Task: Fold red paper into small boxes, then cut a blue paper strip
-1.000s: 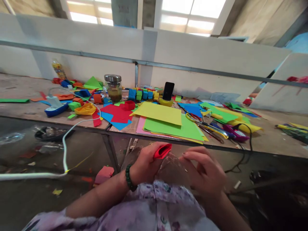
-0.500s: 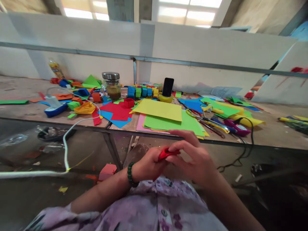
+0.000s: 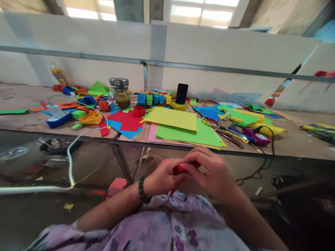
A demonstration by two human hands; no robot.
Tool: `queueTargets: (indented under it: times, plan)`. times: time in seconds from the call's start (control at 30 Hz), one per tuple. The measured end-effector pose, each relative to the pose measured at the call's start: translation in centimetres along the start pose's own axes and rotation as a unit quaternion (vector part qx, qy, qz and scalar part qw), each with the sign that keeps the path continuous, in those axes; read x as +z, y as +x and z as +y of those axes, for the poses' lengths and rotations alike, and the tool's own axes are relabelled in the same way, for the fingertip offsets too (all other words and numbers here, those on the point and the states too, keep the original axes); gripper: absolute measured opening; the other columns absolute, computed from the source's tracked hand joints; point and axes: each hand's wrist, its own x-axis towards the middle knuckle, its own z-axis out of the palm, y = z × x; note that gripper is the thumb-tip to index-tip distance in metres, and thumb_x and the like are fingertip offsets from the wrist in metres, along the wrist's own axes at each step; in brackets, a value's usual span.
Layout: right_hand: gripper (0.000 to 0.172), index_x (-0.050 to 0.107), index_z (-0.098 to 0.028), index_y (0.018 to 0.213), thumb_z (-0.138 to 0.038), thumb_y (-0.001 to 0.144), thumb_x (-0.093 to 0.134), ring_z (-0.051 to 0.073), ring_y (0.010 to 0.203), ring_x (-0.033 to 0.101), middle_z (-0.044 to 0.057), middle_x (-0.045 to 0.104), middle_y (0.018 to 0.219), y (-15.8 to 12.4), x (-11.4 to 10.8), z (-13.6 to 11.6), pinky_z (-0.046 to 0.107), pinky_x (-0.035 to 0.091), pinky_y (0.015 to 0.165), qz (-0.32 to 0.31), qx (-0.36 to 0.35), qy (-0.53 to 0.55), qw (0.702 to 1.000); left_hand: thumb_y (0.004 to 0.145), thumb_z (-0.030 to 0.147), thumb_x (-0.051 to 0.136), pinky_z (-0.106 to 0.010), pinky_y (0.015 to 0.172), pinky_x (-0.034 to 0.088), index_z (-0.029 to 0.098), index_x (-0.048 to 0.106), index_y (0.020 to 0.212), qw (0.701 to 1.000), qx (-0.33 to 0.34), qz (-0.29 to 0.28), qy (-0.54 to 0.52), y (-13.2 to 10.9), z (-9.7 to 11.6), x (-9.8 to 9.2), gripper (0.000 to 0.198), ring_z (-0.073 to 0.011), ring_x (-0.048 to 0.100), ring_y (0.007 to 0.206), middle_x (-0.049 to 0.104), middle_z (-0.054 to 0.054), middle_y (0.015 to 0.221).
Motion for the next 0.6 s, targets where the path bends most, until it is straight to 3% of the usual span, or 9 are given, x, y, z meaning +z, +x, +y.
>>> queueTargets:
  times: [0.13, 0.23, 0.3, 0.43, 0.6]
  plan:
    - [0.004, 0.063, -0.021, 0.084, -0.02, 0.085, 0.067, 0.016, 0.077, 0.06, 0.002, 0.065, 0.079, -0.2, 0.1, 0.4, 0.029, 0.049, 0.069, 0.025, 0.012, -0.014, 1.0, 0.081, 0.03, 0.07, -0.022, 0.068, 0.048, 0.014, 0.077, 0.089, 0.988, 0.009, 0.155, 0.006, 0.0, 0.4, -0.5, 0.019, -0.0146, 0.061, 0.077, 0.068, -0.007, 0.083]
    - [0.037, 0.063, -0.023, 0.107, -0.031, 0.075, 0.079, 0.016, 0.075, 0.06, 0.002, 0.067, 0.09, -0.7, 0.3, 0.4, 0.028, 0.051, 0.066, 0.068, 0.069, 0.02, 0.995, 0.081, 0.028, 0.071, -0.02, 0.063, 0.048, 0.018, 0.079, 0.087, 0.979, 0.007, 0.201, -0.017, -0.3, 0.5, -0.9, 0.014, -0.0127, 0.061, 0.072, 0.066, -0.007, 0.077]
    - [0.045, 0.063, -0.024, 0.112, -0.032, 0.072, 0.081, 0.012, 0.063, 0.056, 0.001, 0.067, 0.088, -1.1, 0.4, 0.4, 0.025, 0.05, 0.057, 0.079, 0.114, 0.059, 0.989, 0.08, 0.027, 0.072, -0.019, 0.064, 0.049, 0.02, 0.079, 0.088, 0.974, 0.006, 0.225, -0.04, -0.5, 0.4, -1.0, 0.012, -0.0124, 0.062, 0.073, 0.067, -0.006, 0.079]
    - [0.017, 0.069, -0.022, 0.095, -0.023, 0.079, 0.074, 0.011, 0.062, 0.059, 0.001, 0.066, 0.083, -1.9, 0.6, 0.7, 0.022, 0.05, 0.054, 0.071, 0.145, 0.143, 0.977, 0.08, 0.025, 0.073, -0.019, 0.067, 0.051, 0.022, 0.079, 0.091, 0.973, 0.008, 0.224, -0.048, -0.9, 0.2, -1.0, 0.013, -0.0129, 0.063, 0.077, 0.068, -0.007, 0.082]
    - [0.014, 0.071, -0.022, 0.094, -0.019, 0.08, 0.073, 0.015, 0.074, 0.066, 0.004, 0.068, 0.084, -2.8, 1.0, 1.2, 0.023, 0.054, 0.061, 0.078, 0.127, 0.163, 0.975, 0.084, 0.024, 0.069, -0.02, 0.068, 0.052, 0.02, 0.078, 0.098, 0.981, 0.044, 0.186, -0.01, -1.4, -0.1, -1.0, 0.017, -0.013, 0.064, 0.077, 0.068, -0.008, 0.085]
